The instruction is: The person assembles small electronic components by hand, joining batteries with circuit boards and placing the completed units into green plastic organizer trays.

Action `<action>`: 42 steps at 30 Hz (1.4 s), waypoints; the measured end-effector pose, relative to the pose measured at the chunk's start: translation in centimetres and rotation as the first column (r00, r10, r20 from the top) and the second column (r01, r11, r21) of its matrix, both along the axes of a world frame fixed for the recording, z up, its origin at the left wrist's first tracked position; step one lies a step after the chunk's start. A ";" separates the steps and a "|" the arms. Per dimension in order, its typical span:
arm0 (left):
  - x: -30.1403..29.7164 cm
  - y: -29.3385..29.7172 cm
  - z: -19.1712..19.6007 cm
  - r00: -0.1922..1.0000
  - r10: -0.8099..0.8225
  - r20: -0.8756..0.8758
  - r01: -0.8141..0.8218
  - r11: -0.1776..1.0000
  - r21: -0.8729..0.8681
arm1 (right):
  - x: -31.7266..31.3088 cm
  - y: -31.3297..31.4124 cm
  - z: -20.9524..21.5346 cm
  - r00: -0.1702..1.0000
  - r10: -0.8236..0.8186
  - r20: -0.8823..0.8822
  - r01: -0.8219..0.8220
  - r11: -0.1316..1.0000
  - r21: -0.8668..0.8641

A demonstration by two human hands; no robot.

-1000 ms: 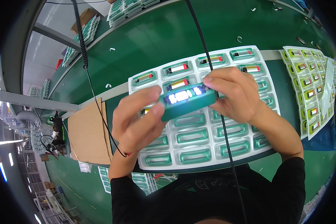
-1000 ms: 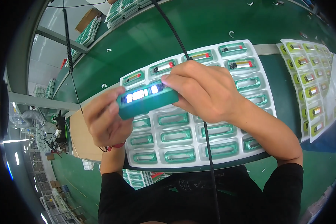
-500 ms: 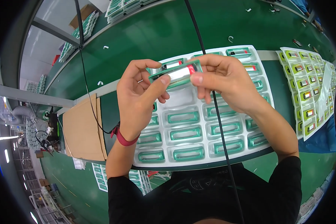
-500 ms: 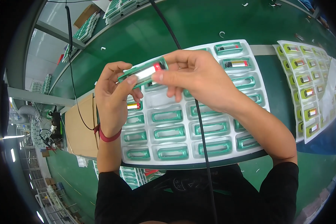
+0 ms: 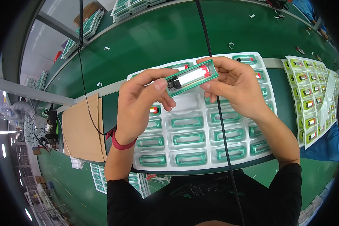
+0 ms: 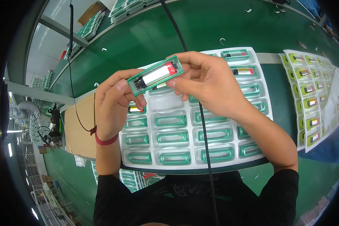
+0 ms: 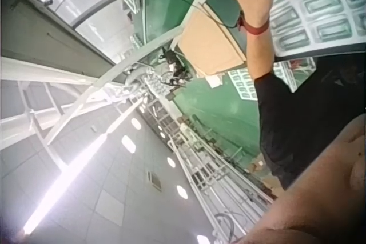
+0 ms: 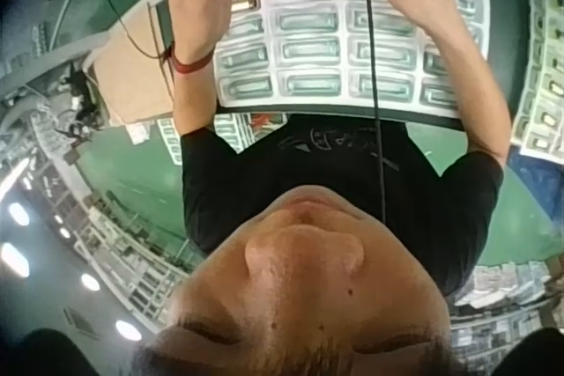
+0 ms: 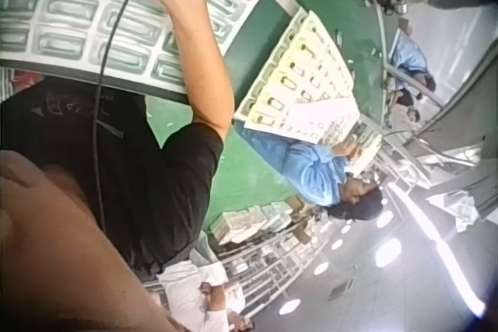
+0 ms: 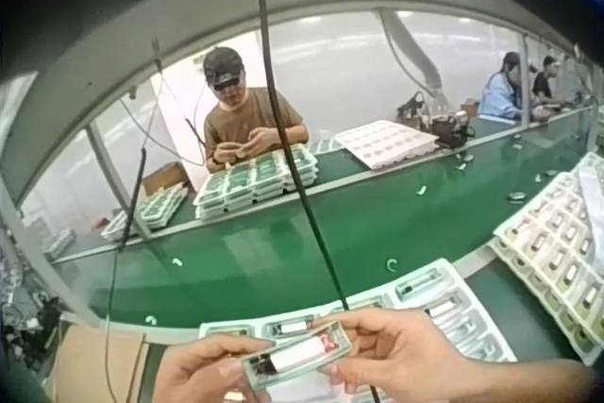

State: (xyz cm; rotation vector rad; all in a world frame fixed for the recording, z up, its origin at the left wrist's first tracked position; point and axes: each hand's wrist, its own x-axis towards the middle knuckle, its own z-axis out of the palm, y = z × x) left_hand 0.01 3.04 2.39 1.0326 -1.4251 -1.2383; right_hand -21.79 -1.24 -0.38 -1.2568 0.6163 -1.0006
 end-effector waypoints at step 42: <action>1.1 -1.1 -5.0 0.536 0.160 0.829 -0.025 0.984 -0.174 | -7.4 -1.2 4.7 0.666 -0.292 -0.687 -0.329 0.712 -0.621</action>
